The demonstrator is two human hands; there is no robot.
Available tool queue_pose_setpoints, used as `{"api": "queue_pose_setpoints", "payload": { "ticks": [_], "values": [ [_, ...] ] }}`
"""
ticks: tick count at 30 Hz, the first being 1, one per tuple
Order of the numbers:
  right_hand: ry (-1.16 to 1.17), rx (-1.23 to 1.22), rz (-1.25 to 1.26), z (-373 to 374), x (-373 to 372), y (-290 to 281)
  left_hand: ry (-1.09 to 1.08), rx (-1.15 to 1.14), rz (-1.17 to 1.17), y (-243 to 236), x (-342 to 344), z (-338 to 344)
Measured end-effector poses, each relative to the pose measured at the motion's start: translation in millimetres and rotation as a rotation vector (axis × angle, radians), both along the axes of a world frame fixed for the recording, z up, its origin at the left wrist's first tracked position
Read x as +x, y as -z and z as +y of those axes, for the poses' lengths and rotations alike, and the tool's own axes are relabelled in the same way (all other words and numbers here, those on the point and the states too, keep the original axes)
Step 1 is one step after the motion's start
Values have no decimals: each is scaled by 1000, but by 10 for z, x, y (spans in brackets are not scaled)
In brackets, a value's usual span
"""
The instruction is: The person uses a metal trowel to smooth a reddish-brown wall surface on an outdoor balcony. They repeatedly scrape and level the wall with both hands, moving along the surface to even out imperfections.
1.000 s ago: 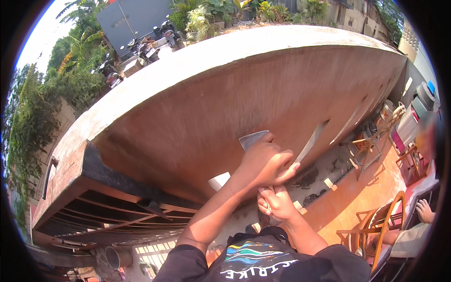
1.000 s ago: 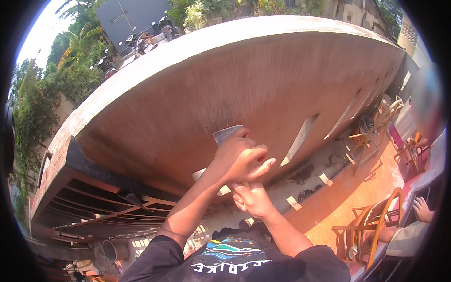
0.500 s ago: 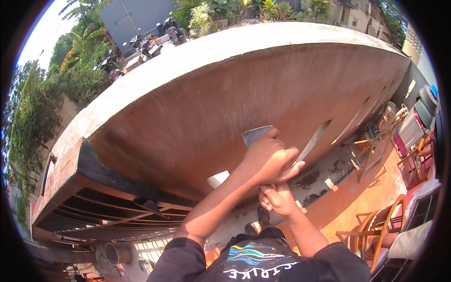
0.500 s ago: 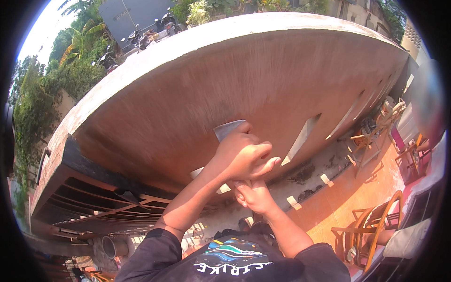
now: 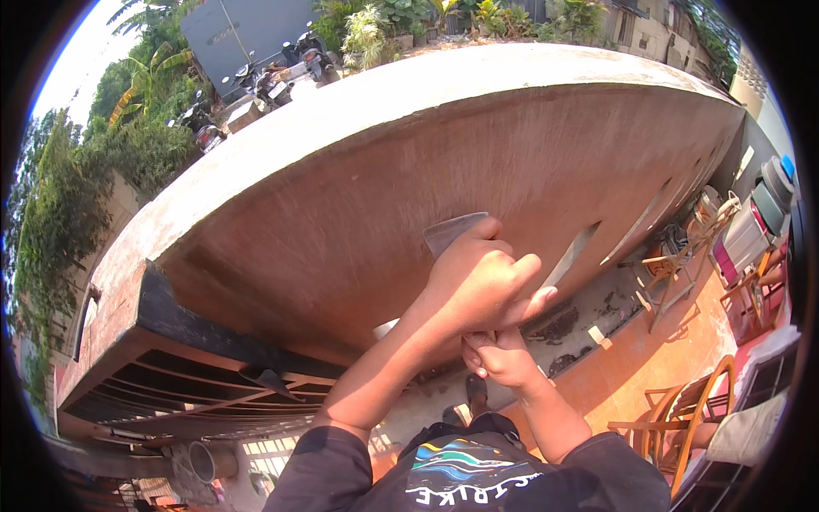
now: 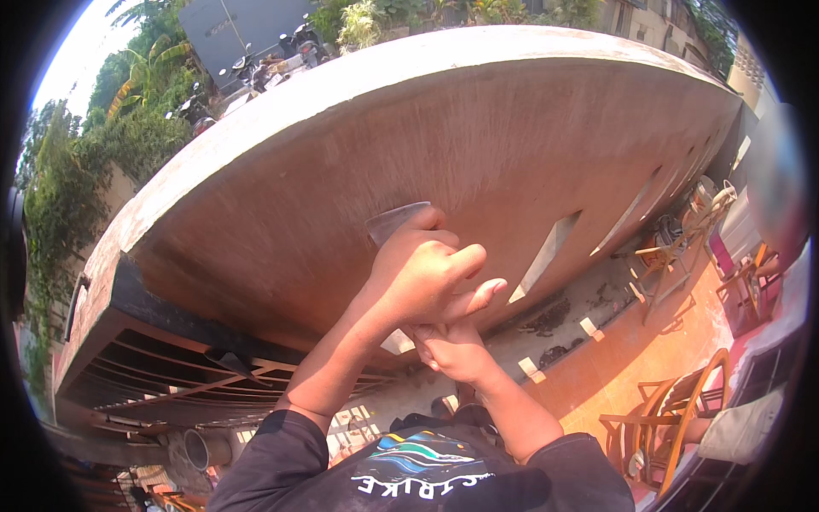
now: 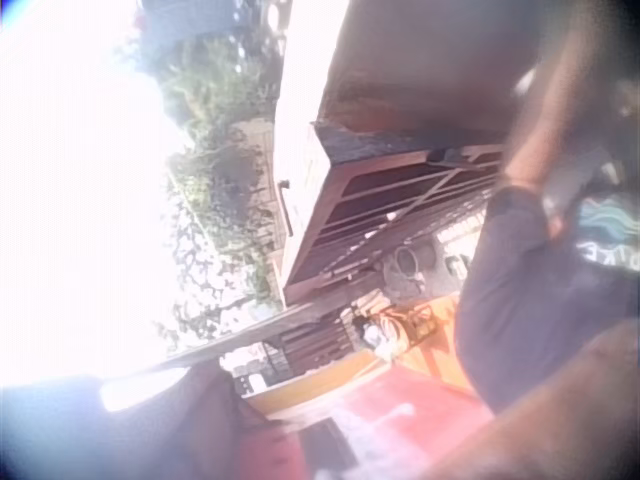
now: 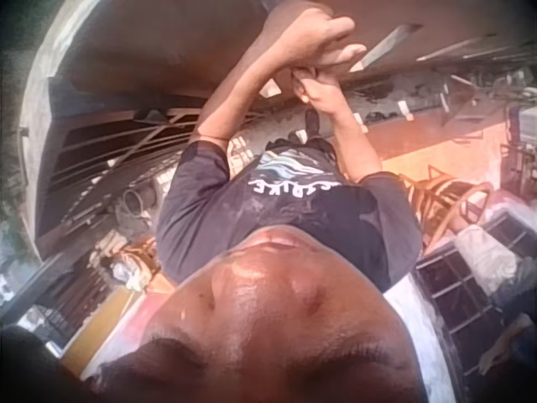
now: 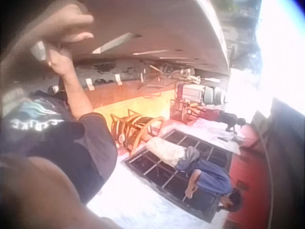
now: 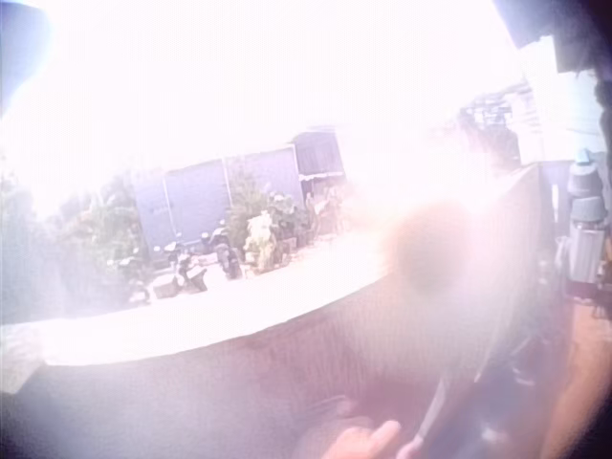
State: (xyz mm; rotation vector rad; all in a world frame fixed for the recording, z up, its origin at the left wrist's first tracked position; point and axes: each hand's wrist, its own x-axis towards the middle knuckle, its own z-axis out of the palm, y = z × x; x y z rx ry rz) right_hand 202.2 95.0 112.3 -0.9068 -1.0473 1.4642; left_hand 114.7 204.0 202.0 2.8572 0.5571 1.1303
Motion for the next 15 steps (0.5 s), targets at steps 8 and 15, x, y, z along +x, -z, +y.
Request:
{"api": "queue_pose_setpoints", "payload": {
  "ticks": [8,15],
  "values": [
    [-27,-30,103,-50,-41,-40,115,-34,33,-26,-47,26],
    [51,-178,179,-106,-86,-29,182,-139,77,-6,-38,31]
  ]
}}
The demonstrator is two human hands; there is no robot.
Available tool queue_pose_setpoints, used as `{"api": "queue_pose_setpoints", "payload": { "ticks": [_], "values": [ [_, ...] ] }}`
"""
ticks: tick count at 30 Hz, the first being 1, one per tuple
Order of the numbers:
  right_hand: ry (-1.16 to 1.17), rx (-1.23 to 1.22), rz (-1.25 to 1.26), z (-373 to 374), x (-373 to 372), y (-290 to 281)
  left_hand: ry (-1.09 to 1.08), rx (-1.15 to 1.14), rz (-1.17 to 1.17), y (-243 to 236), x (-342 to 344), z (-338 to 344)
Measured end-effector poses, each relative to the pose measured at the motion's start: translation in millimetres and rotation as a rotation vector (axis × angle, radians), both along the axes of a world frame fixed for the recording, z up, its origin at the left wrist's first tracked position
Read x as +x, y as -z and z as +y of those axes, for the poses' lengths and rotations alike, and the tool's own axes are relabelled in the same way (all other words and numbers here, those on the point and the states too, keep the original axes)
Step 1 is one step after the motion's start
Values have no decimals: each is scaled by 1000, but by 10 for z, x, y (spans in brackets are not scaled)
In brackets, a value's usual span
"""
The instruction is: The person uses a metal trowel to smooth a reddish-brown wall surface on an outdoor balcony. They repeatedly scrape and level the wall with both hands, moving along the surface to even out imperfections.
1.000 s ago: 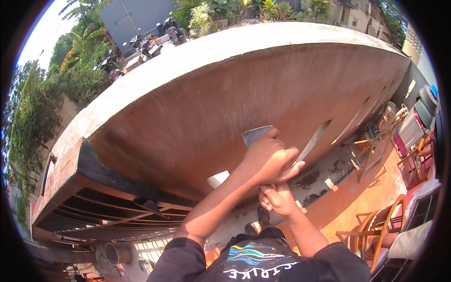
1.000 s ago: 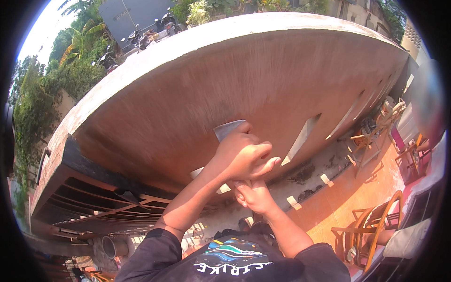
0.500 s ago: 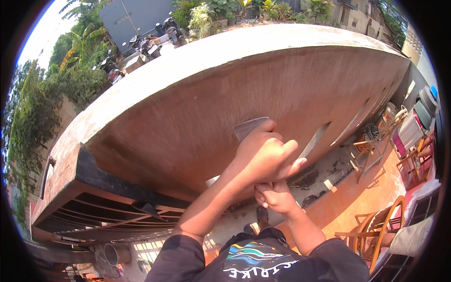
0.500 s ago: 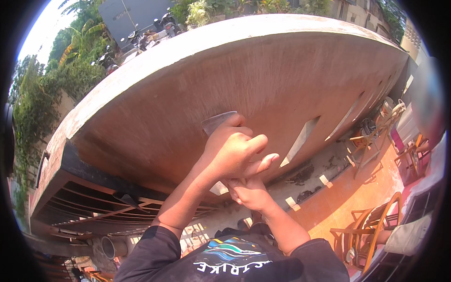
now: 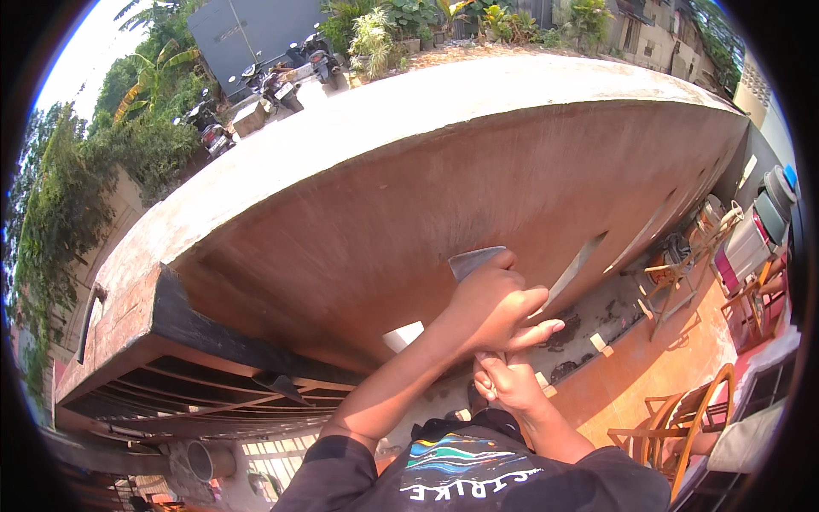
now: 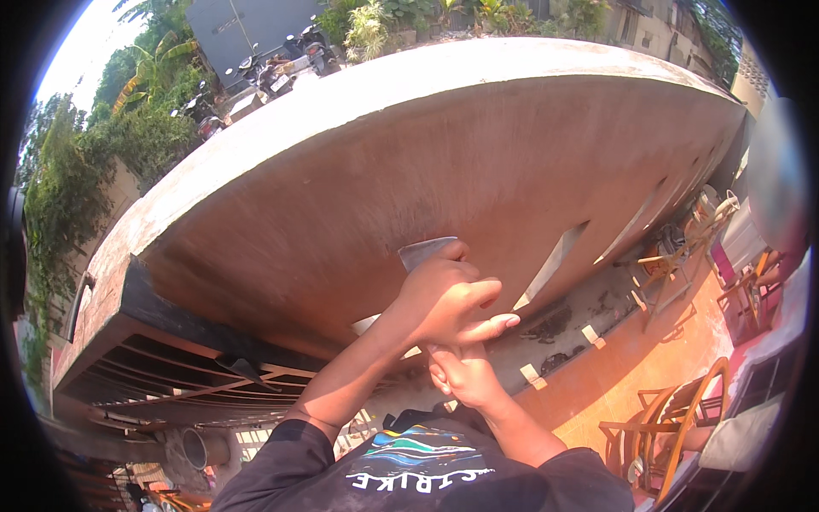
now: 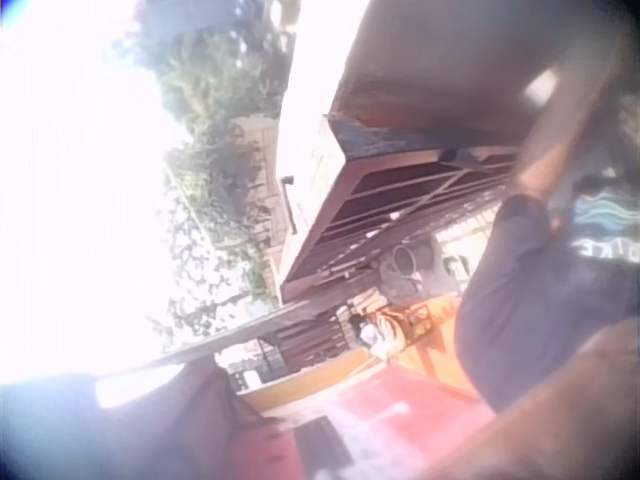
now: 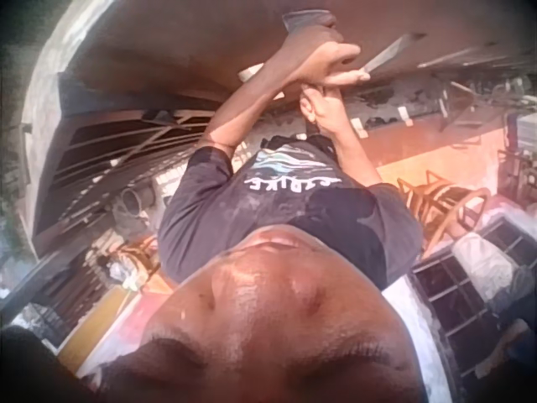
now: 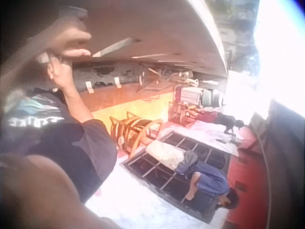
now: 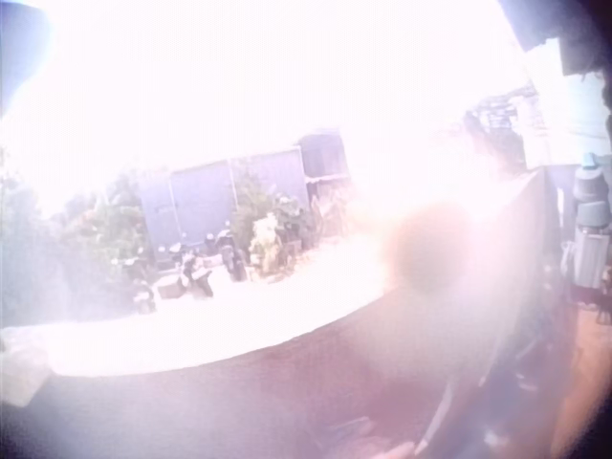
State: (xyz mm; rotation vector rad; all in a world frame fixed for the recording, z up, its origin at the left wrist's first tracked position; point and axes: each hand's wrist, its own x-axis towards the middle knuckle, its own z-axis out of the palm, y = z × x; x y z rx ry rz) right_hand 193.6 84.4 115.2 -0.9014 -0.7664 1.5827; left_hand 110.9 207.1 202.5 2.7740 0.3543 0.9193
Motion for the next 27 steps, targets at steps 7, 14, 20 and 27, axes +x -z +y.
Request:
{"api": "queue_pose_setpoints", "payload": {
  "ticks": [7,14,20,27],
  "values": [
    [-29,-89,7,-71,-31,-72,11,-100,67,36,-26,-16],
    [5,-28,-41,-77,-47,65,63,-69,-36,107,-51,-12],
    [-16,92,-163,23,-33,113,-46,117,-107,82,-2,29],
    [61,80,-138,-7,-79,-8,-73,143,-117,-3,-62,6]
  ]
}}
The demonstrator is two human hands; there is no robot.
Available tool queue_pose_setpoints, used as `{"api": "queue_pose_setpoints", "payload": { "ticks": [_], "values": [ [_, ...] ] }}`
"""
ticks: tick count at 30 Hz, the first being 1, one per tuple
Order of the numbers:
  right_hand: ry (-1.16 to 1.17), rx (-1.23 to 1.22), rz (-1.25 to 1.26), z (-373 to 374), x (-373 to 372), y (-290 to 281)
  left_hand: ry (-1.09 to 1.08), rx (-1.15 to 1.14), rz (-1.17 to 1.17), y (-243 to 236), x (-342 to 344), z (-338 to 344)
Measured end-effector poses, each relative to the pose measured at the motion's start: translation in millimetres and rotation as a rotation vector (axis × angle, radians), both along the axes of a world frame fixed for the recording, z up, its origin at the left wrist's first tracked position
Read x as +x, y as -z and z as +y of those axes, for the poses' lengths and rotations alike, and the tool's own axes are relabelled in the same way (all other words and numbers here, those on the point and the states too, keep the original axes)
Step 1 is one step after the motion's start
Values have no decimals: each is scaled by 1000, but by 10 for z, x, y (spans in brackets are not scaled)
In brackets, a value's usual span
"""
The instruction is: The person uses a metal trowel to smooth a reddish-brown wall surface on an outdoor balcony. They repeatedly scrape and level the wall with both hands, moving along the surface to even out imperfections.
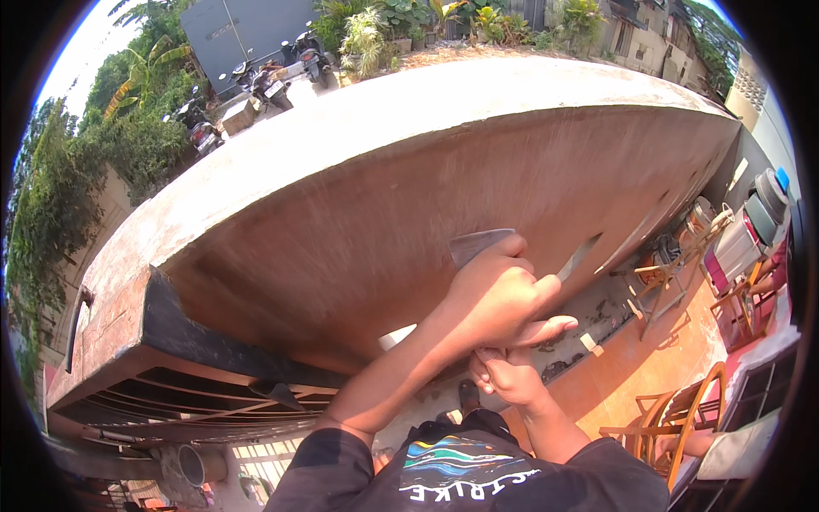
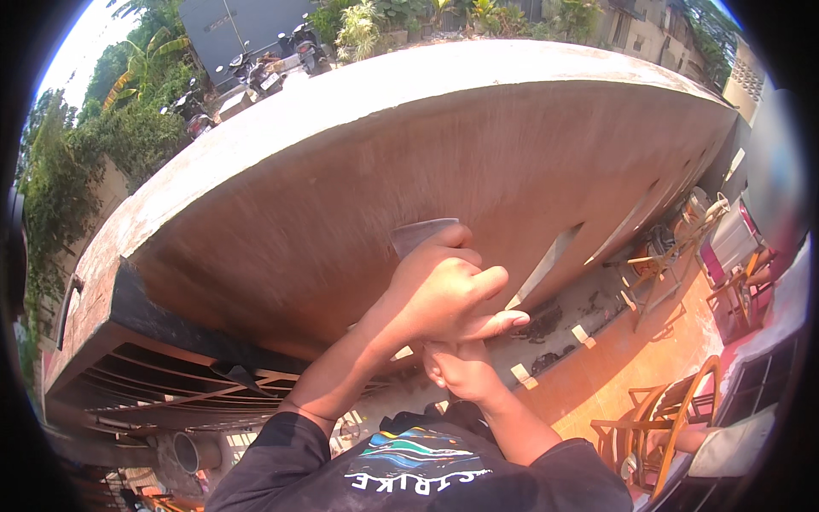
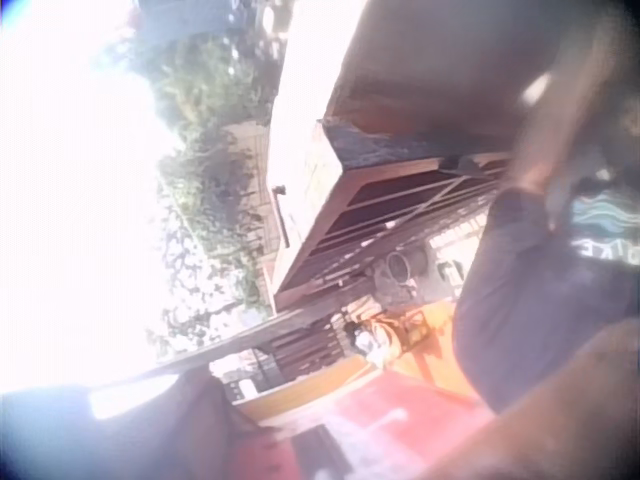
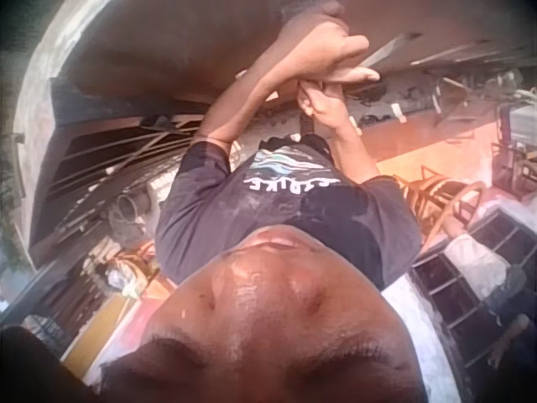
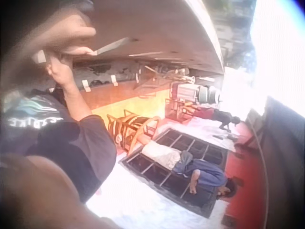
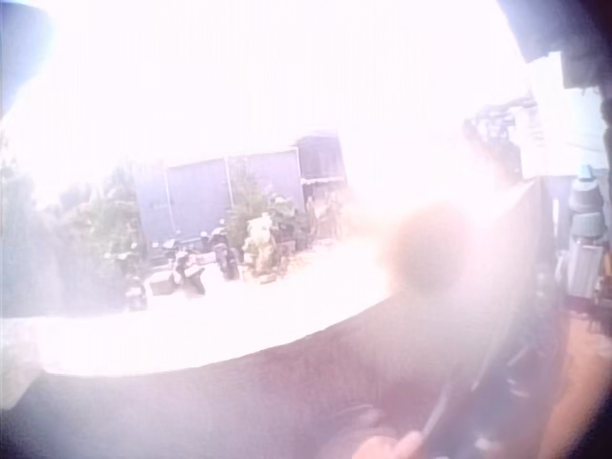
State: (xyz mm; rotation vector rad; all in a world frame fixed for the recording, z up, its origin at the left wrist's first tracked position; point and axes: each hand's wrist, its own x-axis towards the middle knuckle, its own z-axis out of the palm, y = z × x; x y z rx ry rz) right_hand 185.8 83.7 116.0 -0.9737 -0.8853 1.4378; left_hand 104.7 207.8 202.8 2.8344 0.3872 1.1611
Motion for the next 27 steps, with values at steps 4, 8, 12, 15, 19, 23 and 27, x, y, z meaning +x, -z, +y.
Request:
{"api": "queue_pose_setpoints", "payload": {
  "ticks": [4,8,12,15,19,23,27],
  "values": [
    [-100,-214,20,25,14,0,75,-201,204,-62,-18,-1],
    [-109,-17,57,55,4,-89,90,-66,89,-137,-2,31],
    [-61,44,14,39,-39,-206,140,-75,37,-147,9,37],
    [-35,-231,151,23,-56,-253,114,-236,216,-149,5,20],
    [0,-4,81,14,-19,-275,91,-106,-44,-204,0,6],
    [-86,-235,178,-3,20,-337,157,-204,116,-302,7,6],
    [-80,0,101,-21,41,-399,169,-140,-82,-315,46,17]
  ]
}}
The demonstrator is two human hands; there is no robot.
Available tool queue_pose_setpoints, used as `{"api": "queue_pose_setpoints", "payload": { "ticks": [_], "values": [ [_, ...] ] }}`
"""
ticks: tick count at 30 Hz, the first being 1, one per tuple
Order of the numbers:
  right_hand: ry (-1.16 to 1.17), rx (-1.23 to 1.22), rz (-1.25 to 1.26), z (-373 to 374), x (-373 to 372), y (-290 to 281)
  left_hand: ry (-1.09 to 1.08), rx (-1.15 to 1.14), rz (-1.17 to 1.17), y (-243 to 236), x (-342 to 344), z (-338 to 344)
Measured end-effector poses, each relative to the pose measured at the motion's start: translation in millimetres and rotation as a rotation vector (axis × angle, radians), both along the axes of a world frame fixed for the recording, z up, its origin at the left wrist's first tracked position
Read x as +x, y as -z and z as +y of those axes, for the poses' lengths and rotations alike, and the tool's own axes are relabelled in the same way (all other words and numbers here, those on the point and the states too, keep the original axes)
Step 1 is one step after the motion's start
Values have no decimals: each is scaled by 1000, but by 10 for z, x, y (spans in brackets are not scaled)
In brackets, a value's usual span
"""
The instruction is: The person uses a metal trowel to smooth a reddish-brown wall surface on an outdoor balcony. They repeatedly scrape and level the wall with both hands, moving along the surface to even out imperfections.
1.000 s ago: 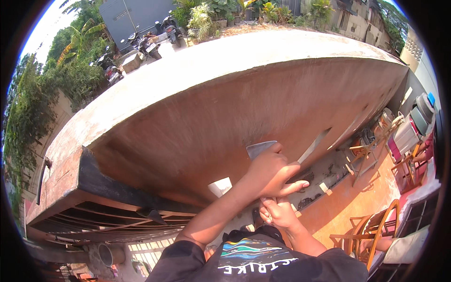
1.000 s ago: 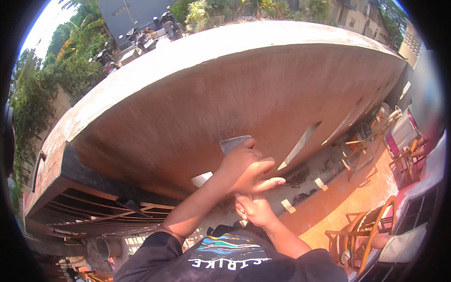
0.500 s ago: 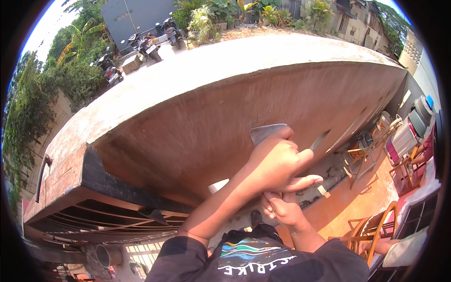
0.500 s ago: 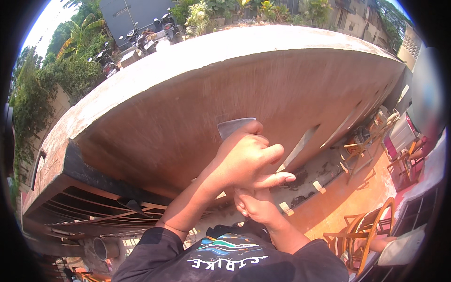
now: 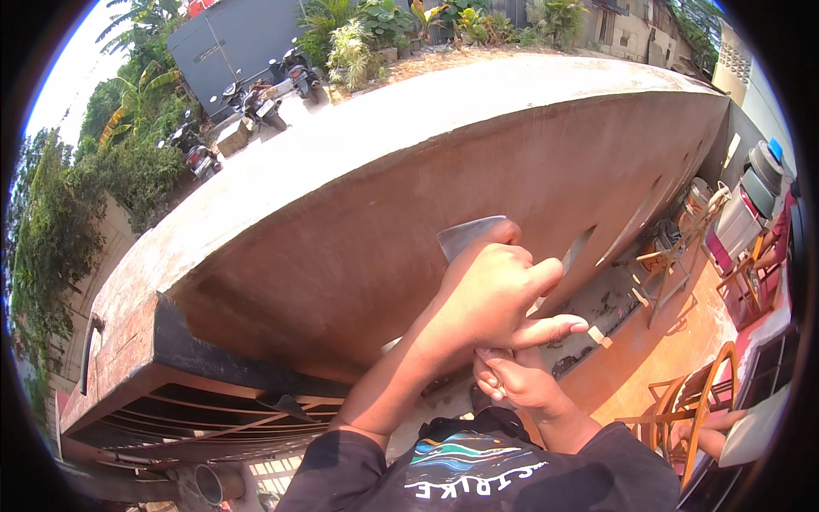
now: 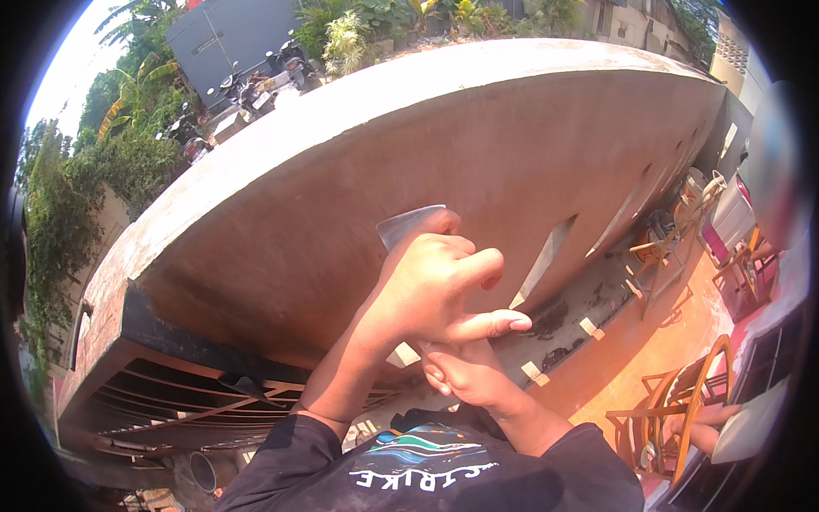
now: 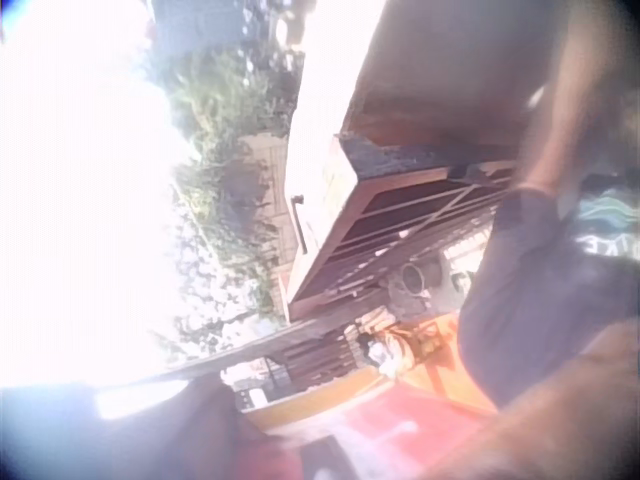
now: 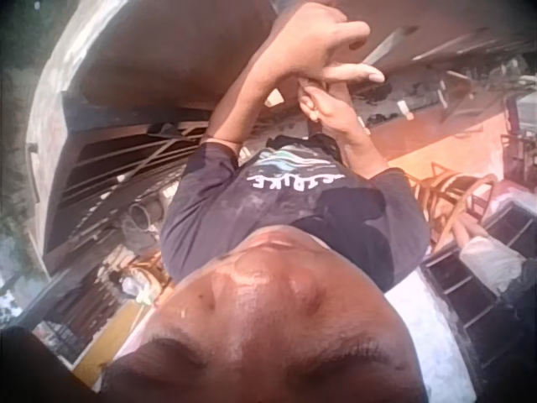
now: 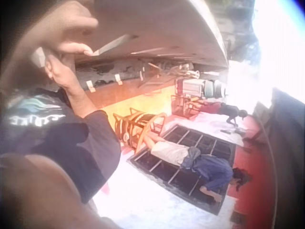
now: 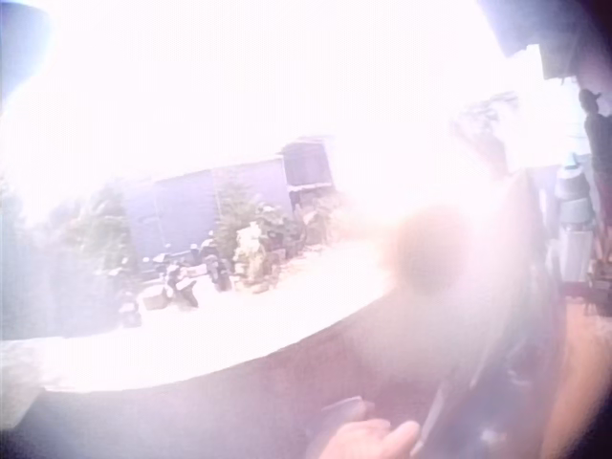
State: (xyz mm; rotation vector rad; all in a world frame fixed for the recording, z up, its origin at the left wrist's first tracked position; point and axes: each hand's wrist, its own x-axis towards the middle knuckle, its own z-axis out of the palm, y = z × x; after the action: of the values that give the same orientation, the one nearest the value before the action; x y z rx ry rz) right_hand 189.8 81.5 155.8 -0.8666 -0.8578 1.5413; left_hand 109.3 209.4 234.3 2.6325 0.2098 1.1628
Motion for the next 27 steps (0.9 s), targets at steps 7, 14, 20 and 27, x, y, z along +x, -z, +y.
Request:
{"api": "queue_pose_setpoints", "payload": {
  "ticks": [7,14,20,27],
  "values": [
    [-15,-7,-105,-27,44,14,-14,-44,54,57,46,-36],
    [-124,-46,-125,17,75,16,-17,-4,153,-10,24,-55],
    [-143,-210,25,51,84,85,37,-27,282,-33,61,-13],
    [-141,-244,-8,-15,27,188,100,-55,139,1,49,-17]
  ]
}}
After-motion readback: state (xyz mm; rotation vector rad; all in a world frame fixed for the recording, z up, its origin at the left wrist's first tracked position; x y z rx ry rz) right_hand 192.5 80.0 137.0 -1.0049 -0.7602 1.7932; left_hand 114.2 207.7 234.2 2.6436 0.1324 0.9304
